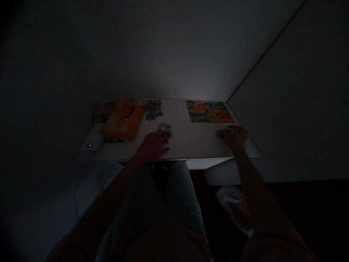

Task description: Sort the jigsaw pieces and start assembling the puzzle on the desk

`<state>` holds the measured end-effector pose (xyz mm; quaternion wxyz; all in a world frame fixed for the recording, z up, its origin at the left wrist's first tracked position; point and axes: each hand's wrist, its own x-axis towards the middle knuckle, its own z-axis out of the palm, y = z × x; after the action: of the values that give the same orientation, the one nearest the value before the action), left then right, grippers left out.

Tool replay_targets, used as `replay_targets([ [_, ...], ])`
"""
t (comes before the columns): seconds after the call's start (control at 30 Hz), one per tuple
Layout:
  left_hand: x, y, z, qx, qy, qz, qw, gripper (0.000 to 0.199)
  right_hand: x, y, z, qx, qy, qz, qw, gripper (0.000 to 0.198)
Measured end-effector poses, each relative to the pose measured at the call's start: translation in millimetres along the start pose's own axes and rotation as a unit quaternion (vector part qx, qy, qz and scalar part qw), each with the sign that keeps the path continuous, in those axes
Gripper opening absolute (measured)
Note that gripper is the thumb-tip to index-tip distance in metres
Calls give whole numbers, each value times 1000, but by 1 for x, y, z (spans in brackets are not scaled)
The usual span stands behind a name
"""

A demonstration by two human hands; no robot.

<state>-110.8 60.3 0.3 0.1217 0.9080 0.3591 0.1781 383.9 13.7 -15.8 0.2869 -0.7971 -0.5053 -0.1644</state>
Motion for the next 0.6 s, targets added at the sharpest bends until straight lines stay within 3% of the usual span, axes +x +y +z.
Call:
replay_targets([
  [0.07,-2,1,-1,-3,9,-12,1000,58,-3,-35,7,-24,-32,-11,999,71],
  [0.17,-5,2,-2,-6,20,-31,999,58,-10,-108,22,18,-125,-83,988,56],
  [0.23,-9,3,-2,2,24,-44,999,59,-15,-160,33,64,-186,-150,969,48],
  [0.37,-17,4,-3,27,40,-73,996,64,-16,-250,57,124,-257,-268,920,51],
  [0.47,-19,5,-3,31,47,-85,995,68,-4,-297,80,133,-274,-283,909,54],
  [0.6,-19,7,0,21,53,-93,994,77,16,-336,110,102,-293,-293,904,52],
])
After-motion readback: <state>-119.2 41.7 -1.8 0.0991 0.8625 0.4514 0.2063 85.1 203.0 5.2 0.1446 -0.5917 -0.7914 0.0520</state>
